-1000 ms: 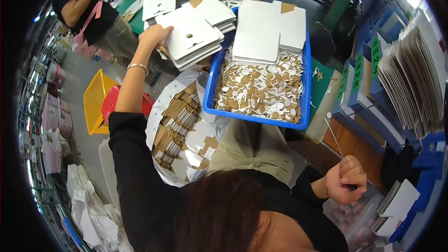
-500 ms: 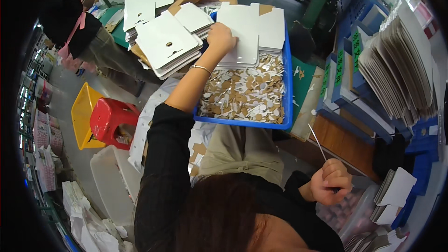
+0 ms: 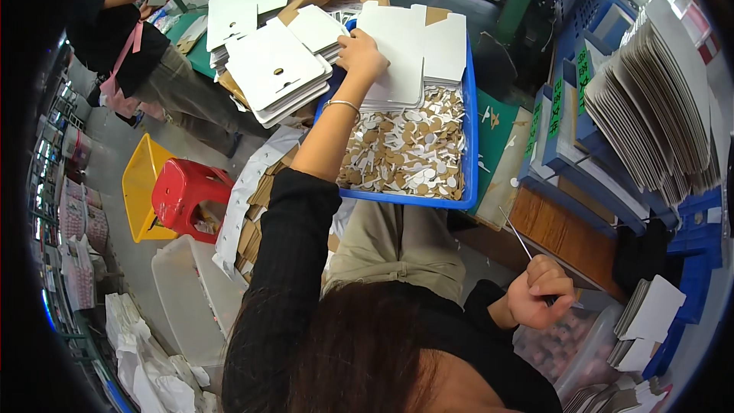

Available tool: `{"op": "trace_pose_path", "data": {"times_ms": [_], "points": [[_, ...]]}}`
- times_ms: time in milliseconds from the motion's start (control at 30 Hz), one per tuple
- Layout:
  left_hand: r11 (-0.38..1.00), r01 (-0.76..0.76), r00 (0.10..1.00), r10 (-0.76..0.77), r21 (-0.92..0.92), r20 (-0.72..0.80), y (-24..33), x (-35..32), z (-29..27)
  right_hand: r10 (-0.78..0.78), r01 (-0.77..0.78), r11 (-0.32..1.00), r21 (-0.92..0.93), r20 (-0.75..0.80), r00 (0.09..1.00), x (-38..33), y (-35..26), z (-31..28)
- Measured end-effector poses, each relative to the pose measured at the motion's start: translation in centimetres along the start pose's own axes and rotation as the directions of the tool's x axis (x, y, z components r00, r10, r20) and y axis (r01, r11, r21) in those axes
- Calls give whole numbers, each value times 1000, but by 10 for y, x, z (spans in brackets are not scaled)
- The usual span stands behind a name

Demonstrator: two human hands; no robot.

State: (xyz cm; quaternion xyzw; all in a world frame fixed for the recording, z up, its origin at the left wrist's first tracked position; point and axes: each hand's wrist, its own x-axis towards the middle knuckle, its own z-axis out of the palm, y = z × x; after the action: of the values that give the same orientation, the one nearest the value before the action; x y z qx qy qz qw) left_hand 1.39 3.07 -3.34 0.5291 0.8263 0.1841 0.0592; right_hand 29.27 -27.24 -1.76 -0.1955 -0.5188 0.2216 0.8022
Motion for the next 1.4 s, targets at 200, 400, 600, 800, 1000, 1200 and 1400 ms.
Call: {"op": "trace_pose_path", "data": {"times_ms": [200,400,600,800,1000,1200,1400], "points": [[983,-75,991,92,-166,97,-14,10,-21,16,-16,1000,3,15,1000,2,3,4],[682,-245,965,243,-689,-102,-27,-25,-20,111,-111,993,-32,13,994,6,13,20],[590,-685,698,365,-427,-616,-33,-113,-37,499,-498,849,-177,-41,866,42,26,31],[337,-663,748,281,-668,-601,-73,-174,-21,574,-545,754,-367,-34,818,79,65,61],[545,-642,766,435,-539,-473,-88,-187,-24,766,-727,607,-322,-8,643,64,100,40],[67,-317,909,305,-946,-283,-73,-194,-29,741,-713,635,-297,-26,671,45,98,42],[582,-537,840,296,-611,-455,-77,-199,-15,746,-713,644,-276,21,665,34,97,33]]}}
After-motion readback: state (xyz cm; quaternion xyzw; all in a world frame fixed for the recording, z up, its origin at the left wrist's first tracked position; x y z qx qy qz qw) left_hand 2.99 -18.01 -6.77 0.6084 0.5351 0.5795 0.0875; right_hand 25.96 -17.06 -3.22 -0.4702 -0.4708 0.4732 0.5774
